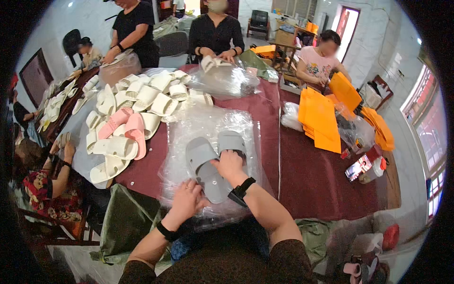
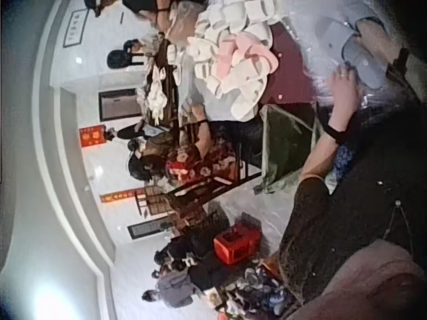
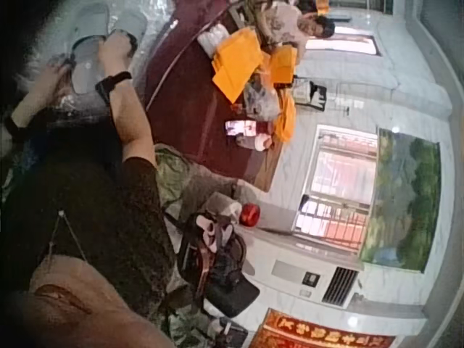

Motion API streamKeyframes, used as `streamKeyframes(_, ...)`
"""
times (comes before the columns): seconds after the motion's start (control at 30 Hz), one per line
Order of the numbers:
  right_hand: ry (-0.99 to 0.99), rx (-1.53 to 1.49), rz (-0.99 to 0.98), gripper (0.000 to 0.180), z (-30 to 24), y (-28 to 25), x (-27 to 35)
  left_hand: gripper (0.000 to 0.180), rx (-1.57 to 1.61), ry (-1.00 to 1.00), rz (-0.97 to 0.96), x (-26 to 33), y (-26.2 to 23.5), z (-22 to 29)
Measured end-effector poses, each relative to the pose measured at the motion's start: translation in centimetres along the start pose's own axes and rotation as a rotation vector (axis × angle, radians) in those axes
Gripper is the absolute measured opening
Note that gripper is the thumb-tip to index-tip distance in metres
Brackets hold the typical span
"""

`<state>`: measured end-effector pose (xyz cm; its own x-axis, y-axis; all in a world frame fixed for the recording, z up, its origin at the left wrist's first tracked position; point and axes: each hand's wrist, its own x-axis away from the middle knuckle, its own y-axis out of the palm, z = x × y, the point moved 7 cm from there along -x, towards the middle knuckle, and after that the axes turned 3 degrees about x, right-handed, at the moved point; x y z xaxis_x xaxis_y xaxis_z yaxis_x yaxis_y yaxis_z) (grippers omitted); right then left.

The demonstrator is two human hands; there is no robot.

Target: Packing pairs of slippers into plastic bags and then into a large sack in a workshop.

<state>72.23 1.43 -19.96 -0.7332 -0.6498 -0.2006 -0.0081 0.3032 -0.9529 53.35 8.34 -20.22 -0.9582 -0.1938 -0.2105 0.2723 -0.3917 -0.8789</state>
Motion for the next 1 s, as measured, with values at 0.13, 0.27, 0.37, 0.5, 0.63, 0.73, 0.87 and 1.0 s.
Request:
streamKeyframes(0.13, 0.020, -0.077, 0.086, 0.035, 0.1, 0.8, -0.3, 0.057, -0.056, 0.073, 0.063, 0.5, 0.9, -0.2)
streamKeyframes(0.27, 0.021, -0.245, 0.220, 0.025, 3.1, -1.5, 0.4, 0.069, -0.129, 0.058, -0.001, -0.1, 0.6, 0.3)
streamKeyframes(0.37, 0.191, -0.377, 0.289, 0.024, 5.8, -5.2, 2.2, 0.087, -0.143, 0.077, 0.027, -0.7, 0.0, 0.6)
streamKeyframes(0.5, 0.193, -0.620, 0.506, 0.024, 7.1, -10.0, 5.9, 0.104, -0.313, 0.050, 0.051, -3.7, 0.8, -0.7)
streamKeyframes(0.63, 0.136, -0.695, 0.568, 0.031, 7.1, -11.3, 9.6, 0.107, -0.361, -0.023, 0.219, -7.0, 0.9, -2.9)
streamKeyframes(0.73, 0.113, -0.661, 0.546, 0.031, 6.5, -11.6, 11.8, 0.108, -0.264, -0.104, 0.115, -7.8, 1.9, -3.6)
streamKeyframes(0.87, 0.179, -0.796, 0.684, 0.031, 6.2, -13.4, 13.7, 0.113, -0.240, -0.156, 0.036, -7.3, 1.7, -3.6)
streamKeyframes(1.0, 0.238, -1.051, 0.874, 0.031, 7.6, -14.9, 14.4, 0.126, -0.259, -0.218, -0.086, -7.8, 0.7, -3.1)
